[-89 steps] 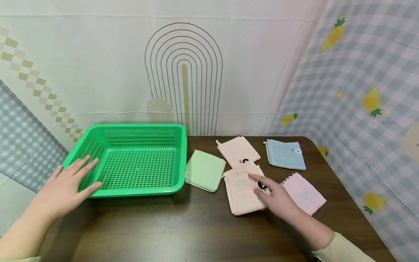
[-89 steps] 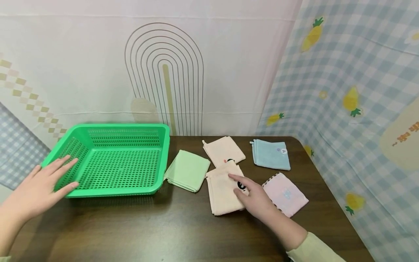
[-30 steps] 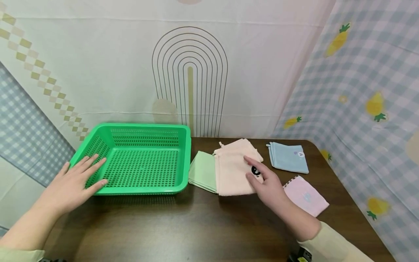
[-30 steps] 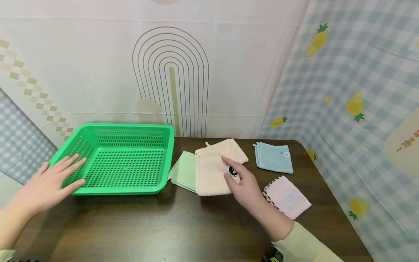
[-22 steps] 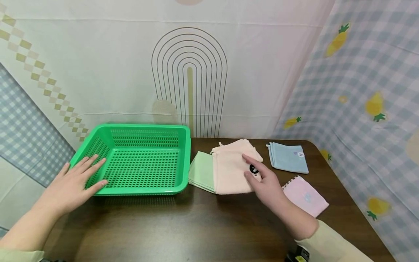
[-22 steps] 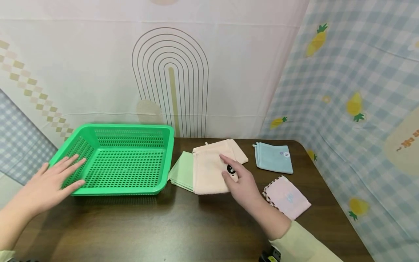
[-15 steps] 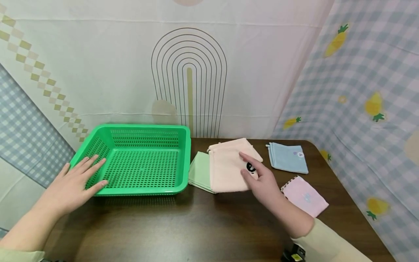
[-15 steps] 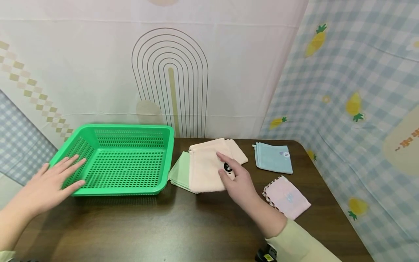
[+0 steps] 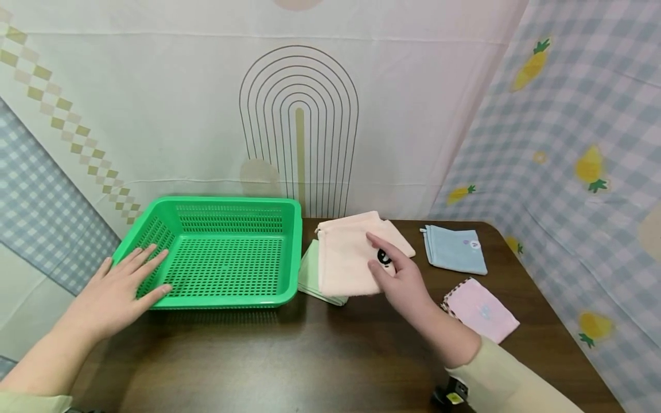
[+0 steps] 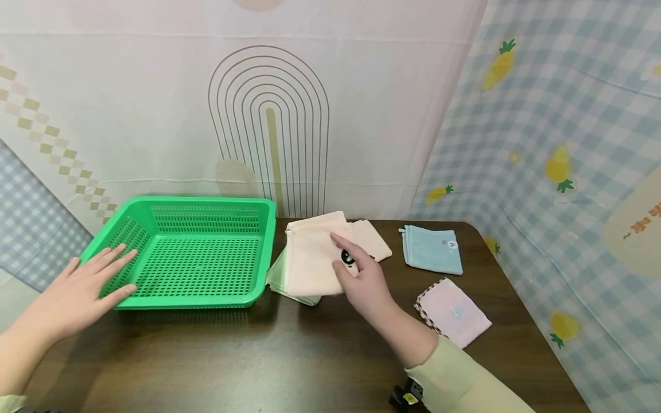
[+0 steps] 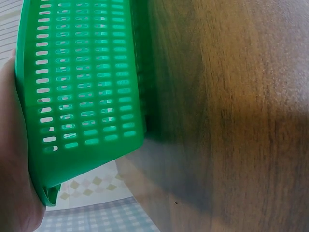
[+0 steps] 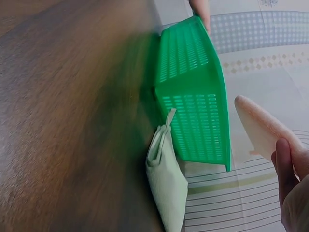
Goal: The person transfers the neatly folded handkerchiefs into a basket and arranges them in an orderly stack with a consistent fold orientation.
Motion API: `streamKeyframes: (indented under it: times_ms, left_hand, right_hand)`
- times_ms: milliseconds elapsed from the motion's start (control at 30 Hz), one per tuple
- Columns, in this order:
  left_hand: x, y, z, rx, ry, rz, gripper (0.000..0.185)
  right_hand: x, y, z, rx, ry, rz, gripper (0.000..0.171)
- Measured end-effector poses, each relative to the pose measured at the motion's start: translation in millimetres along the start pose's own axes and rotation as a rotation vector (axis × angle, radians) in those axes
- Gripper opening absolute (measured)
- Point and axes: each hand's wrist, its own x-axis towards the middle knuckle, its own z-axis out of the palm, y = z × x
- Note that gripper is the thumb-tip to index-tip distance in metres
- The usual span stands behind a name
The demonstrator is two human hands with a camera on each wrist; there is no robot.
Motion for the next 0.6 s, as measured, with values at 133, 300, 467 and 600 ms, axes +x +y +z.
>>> streamKeyframes:
  times_ms: [133,300,467,600]
  left_hand:
    - [0.1,1.0,-0.7,-0.002,0.003,0.003,0.079]
    - [0.0,0.7,0.9,0.001,0.006,0.004,0.080]
    - [0.0,-0.4,2.3,0.005,0.008,0.003,0.080]
    - [0.2,-0.3,2.1,0.003,0.010,0.003,0.080]
  right_hand:
    - [4,-2,5,0.039,0.001,-0.021,0.047]
    - [6,-3,11,0.128,-0.015,0.018,0.048]
    - [7,-6,17,0.210,-0.029,0.045,0.048]
    - [8,-9,22,0.231,-0.030,0.047,0.049]
